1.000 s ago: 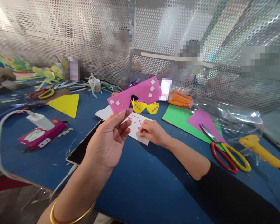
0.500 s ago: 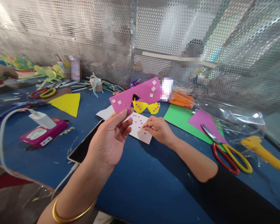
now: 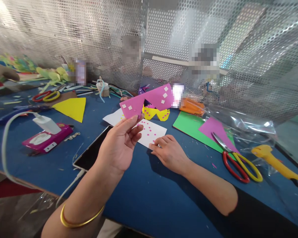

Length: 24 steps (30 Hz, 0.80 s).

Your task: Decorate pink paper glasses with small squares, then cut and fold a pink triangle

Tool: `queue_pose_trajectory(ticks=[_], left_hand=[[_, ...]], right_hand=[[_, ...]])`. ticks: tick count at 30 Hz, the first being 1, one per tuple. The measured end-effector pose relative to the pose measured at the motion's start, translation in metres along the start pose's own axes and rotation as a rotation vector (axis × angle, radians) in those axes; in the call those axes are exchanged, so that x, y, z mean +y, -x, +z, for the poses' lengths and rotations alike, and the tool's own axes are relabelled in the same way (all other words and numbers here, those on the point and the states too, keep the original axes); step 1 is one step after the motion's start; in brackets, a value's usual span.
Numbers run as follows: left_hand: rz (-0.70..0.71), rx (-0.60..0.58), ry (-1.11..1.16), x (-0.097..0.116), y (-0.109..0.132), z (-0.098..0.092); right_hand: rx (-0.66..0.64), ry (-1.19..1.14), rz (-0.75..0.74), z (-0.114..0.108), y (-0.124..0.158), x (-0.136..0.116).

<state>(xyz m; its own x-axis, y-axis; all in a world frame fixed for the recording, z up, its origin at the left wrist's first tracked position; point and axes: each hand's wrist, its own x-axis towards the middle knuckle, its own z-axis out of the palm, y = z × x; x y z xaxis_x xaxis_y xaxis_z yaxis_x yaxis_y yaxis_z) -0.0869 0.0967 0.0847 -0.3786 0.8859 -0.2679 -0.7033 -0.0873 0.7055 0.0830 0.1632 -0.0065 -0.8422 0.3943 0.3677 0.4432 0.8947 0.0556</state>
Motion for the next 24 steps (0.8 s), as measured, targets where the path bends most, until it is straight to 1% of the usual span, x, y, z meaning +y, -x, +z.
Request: queue_pose_trajectory(ticks=[3, 8, 10, 12, 19, 24], left_hand=[[0.003, -0.012, 0.001, -0.0018, -0.0014, -0.0012], [-0.002, -0.02, 0.006, -0.0039, -0.0021, -0.0029], [-0.002, -0.023, 0.0, -0.0044, -0.002, -0.0032], [0.0, -0.029, -0.006, -0.0047, -0.002, -0.0033], [0.001, -0.042, -0.01, -0.0051, -0.0025, -0.0034], [0.003, -0.04, -0.024, -0.0072, -0.0023, -0.0028]], right_hand=[[0.041, -0.067, 0.042, 0.0032, 0.0005, -0.0012], [0.111, -0.123, 0.177, 0.0088, -0.001, 0.0009], [0.126, -0.123, 0.194, 0.0093, -0.0017, 0.0021], [0.126, -0.106, 0.171, 0.0086, -0.0025, 0.0023], [0.092, 0.054, 0.002, 0.0044, -0.0066, -0.003], [0.097, 0.148, -0.036, 0.0058, -0.0087, -0.0047]])
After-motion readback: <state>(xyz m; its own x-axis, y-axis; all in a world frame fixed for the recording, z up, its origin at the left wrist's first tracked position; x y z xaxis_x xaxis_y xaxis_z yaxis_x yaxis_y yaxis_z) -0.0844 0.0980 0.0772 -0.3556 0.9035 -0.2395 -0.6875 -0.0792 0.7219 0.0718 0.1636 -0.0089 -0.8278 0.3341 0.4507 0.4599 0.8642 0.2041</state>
